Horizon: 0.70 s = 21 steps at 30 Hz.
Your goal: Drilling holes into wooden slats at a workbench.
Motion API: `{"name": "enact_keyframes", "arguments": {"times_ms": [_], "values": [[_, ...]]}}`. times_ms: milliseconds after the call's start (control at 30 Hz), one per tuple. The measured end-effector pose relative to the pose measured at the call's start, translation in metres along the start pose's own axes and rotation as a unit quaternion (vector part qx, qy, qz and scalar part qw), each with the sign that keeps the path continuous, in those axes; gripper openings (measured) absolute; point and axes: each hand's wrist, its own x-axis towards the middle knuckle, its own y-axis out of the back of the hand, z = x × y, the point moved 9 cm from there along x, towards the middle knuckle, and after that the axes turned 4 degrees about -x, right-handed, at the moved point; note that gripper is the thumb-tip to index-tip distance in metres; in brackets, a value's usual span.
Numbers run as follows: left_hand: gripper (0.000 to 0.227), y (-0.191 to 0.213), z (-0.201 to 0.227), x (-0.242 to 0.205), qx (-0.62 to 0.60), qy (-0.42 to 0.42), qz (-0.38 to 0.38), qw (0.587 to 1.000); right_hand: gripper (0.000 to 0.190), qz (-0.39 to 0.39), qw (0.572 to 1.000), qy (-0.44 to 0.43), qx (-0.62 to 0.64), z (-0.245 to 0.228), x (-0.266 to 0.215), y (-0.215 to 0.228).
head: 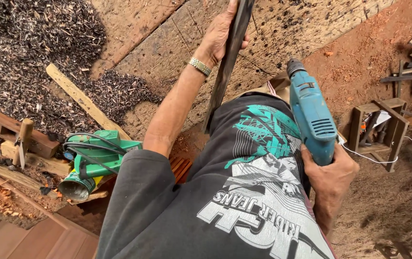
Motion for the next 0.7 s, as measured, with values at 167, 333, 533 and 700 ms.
{"name": "enact_keyframes", "arguments": {"times_ms": [167,333,533,700], "values": [[0.05,-0.011,0.01,-0.006,0.067,-0.076,0.038,0.994,0.041,-0.003,1.0,-0.025,-0.009,0.002,-0.001,-0.001],[0.045,-0.004,0.001,0.0,0.168,-0.115,0.097,0.974,0.042,-0.009,0.999,-0.04,0.001,0.005,-0.001,-0.003],[0.029,-0.033,-0.014,0.017,0.536,-0.165,0.09,0.823,0.041,-0.032,0.997,-0.072,0.019,0.021,-0.002,-0.012],[0.022,-0.065,-0.034,0.006,0.738,-0.31,0.014,0.599,0.04,-0.011,0.995,-0.077,0.067,0.027,-0.014,0.001]]}}
